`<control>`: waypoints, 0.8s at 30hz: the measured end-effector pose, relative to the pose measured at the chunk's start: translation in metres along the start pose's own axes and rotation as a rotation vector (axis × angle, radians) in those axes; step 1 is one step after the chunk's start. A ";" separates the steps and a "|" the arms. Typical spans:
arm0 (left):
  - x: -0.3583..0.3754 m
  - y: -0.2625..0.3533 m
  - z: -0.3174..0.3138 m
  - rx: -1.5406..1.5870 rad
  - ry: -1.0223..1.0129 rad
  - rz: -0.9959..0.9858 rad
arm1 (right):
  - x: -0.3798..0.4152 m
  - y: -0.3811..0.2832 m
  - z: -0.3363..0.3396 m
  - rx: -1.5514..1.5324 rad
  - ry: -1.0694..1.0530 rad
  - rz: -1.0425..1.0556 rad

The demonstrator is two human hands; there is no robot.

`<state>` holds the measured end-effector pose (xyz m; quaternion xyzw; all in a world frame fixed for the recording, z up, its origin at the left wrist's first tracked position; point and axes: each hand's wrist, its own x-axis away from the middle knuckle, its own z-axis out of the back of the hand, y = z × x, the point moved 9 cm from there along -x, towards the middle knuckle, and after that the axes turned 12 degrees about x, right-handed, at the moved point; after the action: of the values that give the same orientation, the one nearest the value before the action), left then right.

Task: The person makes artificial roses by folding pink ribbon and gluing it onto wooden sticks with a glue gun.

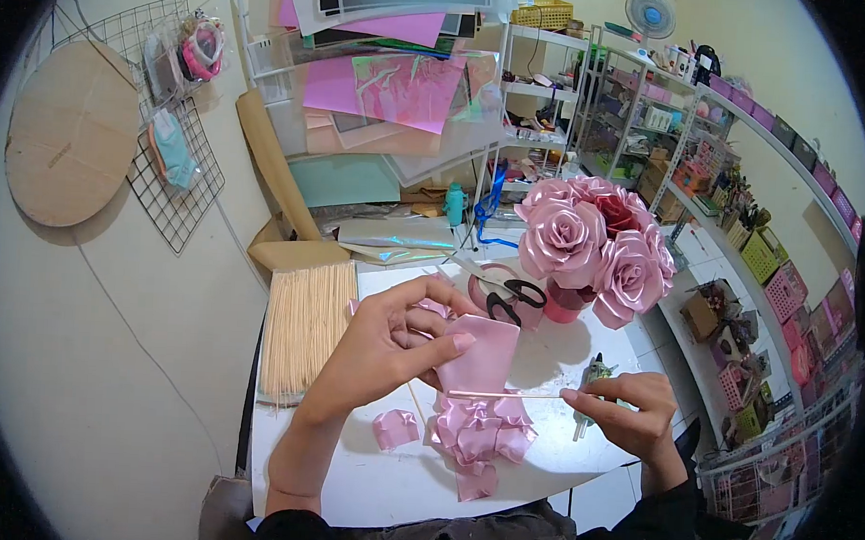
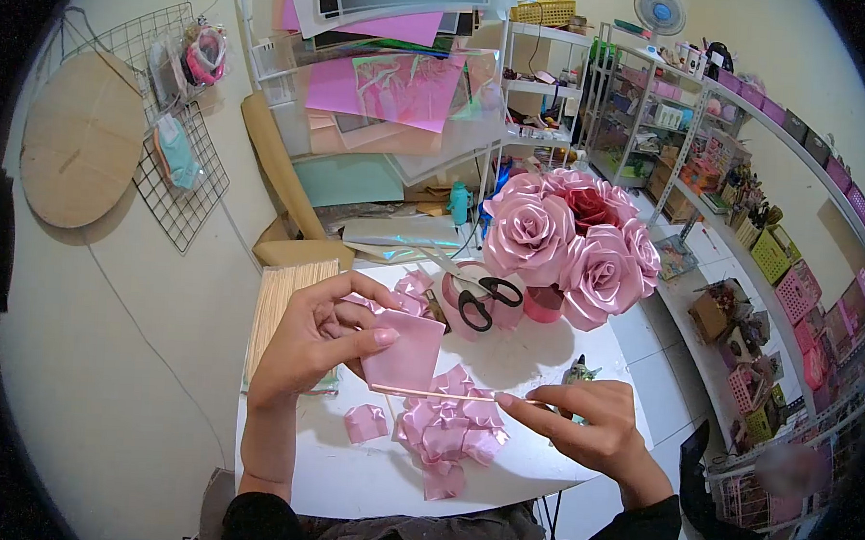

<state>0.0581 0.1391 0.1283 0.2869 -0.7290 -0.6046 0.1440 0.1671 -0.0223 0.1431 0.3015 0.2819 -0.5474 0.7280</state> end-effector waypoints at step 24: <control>0.000 0.000 -0.001 0.011 -0.040 -0.014 | 0.000 -0.002 -0.001 0.003 -0.017 0.021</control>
<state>0.0582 0.1384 0.1284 0.2808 -0.7330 -0.6071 0.1237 0.1649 -0.0217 0.1419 0.3010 0.2715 -0.5426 0.7357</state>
